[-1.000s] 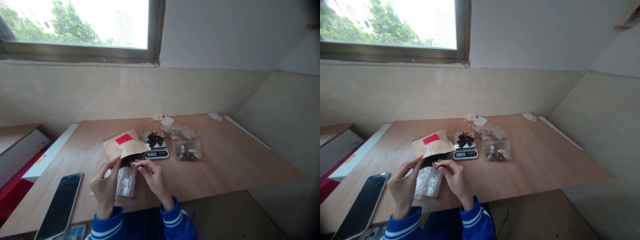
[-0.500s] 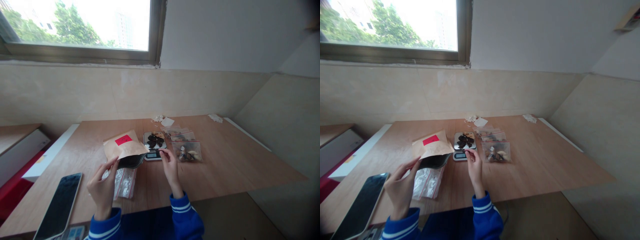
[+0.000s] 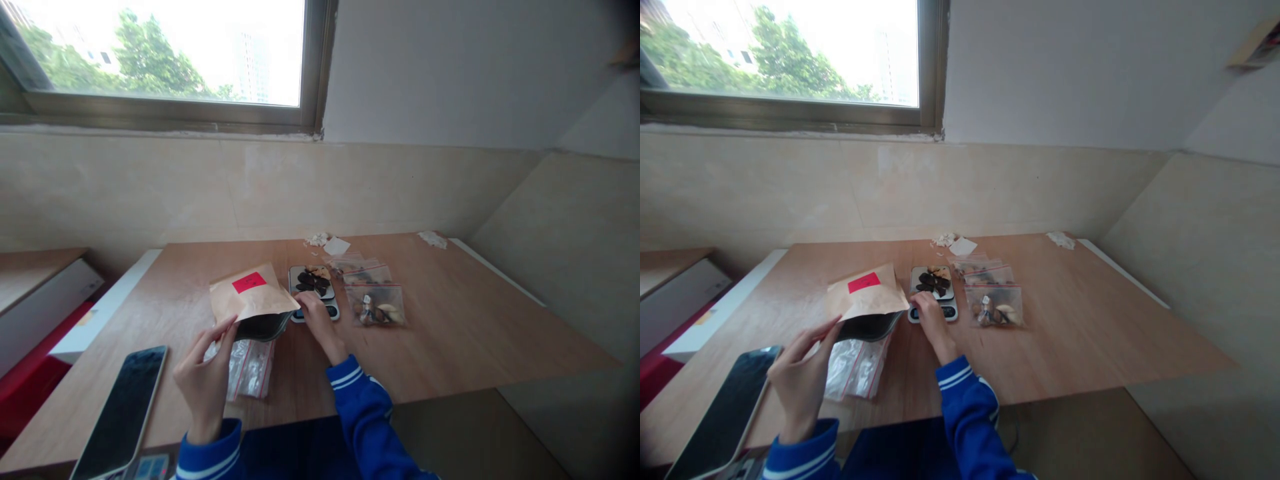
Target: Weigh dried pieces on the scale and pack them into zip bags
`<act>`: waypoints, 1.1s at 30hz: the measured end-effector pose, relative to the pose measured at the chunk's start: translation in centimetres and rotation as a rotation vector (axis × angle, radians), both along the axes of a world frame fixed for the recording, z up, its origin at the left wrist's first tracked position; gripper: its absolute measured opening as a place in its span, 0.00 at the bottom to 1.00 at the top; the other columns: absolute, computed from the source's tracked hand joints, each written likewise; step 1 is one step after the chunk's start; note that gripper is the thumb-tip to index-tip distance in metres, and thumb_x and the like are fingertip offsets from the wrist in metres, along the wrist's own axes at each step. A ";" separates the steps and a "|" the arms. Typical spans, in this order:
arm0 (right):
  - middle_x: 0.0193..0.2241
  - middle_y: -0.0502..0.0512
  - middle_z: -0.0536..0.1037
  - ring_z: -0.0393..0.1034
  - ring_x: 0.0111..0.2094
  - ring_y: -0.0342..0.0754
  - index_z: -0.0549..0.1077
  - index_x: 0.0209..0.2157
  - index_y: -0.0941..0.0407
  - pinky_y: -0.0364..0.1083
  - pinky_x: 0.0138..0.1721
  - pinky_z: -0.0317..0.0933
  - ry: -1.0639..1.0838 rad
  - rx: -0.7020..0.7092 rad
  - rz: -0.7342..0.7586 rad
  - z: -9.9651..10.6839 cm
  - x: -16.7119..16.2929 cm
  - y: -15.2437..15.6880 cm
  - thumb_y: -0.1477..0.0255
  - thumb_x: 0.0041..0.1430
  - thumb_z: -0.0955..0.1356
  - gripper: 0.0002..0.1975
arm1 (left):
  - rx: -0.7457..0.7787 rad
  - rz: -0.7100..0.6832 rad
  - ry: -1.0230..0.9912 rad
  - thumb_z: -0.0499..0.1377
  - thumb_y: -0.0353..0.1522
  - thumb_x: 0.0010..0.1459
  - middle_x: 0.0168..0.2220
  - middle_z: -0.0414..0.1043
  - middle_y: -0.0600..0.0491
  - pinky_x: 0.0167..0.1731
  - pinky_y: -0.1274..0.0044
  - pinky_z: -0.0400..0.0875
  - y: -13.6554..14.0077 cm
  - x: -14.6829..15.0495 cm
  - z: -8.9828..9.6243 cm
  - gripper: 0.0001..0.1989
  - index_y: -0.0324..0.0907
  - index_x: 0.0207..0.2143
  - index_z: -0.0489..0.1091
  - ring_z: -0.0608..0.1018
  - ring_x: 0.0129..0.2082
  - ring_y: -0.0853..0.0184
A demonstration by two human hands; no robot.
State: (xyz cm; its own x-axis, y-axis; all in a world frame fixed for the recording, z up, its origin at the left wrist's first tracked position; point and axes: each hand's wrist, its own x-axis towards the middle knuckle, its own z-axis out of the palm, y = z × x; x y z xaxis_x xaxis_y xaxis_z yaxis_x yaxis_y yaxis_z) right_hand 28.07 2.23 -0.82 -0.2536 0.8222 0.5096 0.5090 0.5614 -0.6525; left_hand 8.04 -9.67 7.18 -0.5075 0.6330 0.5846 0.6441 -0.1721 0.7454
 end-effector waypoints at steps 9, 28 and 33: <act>0.41 0.60 0.76 0.67 0.46 0.53 0.75 0.38 0.56 0.56 0.51 0.61 0.041 0.132 -0.136 1.7 -0.8 -1.5 0.83 0.60 0.61 0.14 | 0.012 0.004 0.002 0.63 0.45 0.54 0.32 0.79 0.54 0.33 0.76 0.67 0.0 0.0 0.0 0.14 0.46 0.36 0.80 0.76 0.29 0.67; 0.48 0.61 0.77 0.69 0.52 0.54 0.71 0.53 0.58 0.54 0.54 0.67 0.029 -0.041 0.073 5.5 -6.6 -9.6 0.85 0.59 0.59 0.23 | 0.013 -0.051 0.010 0.64 0.42 0.54 0.34 0.80 0.53 0.34 0.75 0.69 0.1 0.1 -0.9 0.13 0.45 0.38 0.80 0.78 0.31 0.66; 0.50 0.63 0.76 0.69 0.54 0.56 0.73 0.51 0.58 0.54 0.56 0.65 0.020 -0.170 0.073 6.0 -6.8 -8.3 0.85 0.58 0.59 0.23 | 0.010 -0.071 0.003 0.64 0.42 0.54 0.34 0.80 0.53 0.35 0.75 0.70 0.2 0.5 -1.0 0.13 0.45 0.37 0.80 0.79 0.32 0.65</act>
State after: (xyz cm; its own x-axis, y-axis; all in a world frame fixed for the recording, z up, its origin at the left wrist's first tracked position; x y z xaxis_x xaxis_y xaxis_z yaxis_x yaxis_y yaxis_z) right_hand 21.23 -6.06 5.14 -0.3068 0.8768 0.3704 0.4575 0.4770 -0.7504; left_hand 8.55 -9.43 6.16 -0.4597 0.6617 0.5923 0.6322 -0.2245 0.7415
